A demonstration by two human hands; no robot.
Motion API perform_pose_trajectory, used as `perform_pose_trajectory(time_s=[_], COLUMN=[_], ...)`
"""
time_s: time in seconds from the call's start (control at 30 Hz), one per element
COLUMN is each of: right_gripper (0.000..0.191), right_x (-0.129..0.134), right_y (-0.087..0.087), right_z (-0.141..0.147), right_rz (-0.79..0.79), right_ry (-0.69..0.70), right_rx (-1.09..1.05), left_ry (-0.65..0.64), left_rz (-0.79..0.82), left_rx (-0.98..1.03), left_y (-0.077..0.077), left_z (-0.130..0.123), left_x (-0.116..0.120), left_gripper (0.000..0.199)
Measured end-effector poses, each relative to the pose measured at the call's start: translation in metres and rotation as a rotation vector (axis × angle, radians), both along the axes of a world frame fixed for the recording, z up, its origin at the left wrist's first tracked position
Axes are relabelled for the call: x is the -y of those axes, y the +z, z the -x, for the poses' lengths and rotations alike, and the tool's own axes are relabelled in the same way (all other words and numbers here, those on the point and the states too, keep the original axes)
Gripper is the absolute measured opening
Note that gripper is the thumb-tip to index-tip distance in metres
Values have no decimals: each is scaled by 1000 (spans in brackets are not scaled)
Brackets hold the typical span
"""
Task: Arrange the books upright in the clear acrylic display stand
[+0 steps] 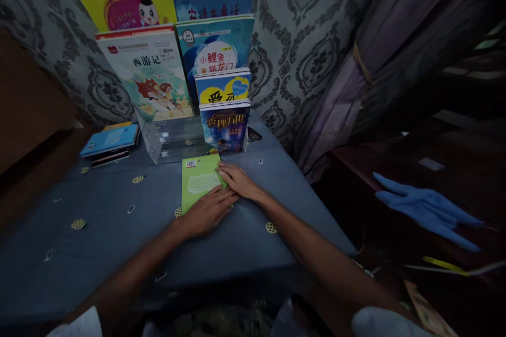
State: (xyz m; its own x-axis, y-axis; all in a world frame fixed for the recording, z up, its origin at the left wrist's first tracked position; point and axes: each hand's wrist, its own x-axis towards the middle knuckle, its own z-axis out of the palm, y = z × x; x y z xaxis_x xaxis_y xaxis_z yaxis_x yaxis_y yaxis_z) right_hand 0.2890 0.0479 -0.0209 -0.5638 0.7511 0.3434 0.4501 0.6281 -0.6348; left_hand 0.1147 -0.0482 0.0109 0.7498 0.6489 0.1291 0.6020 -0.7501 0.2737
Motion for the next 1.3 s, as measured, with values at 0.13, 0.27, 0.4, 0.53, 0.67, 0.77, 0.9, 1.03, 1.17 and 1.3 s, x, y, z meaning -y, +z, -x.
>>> perform_pose_trajectory(time_s=[0.13,0.27,0.4,0.53,0.67,0.77,0.9,1.03,1.17,1.3], right_gripper=[46,50,49,46,44,40,37,38,39,41], right_x=[-1,-1,-2,0,8,15,21,21,21,27], right_y=[0,-2,-3,-1,2,4,6,7,3,-1], right_z=[0,0,0,1,7,13,18,20,21,20], right_rz=[24,35,21,2,-26,-78,-116,-111,-117,-145], right_ry=[0,-33,-25,-32,-63,-115,-140,-152,-178,-165], right_rx=[-26,-42,-16,43,148,224,269,305,341,351], left_ry=[35,185,387,441,412,355,291,199,197,260], left_rz=[33,12,22,40,108,136,69,14,8,-4], left_rx=[39,4,-49,-55,-133,-173,-173,-173,-155,-137], left_y=[0,-5,-9,-12,-8,-3,0,-3,-8,-10], left_z=[4,25,67,96,99,95,88,77,70,66], left_x=[-7,-36,-70,-84,-72,-49,-5,34,50,53], left_gripper=[50,59,69,79,83,83,80,81,73,71])
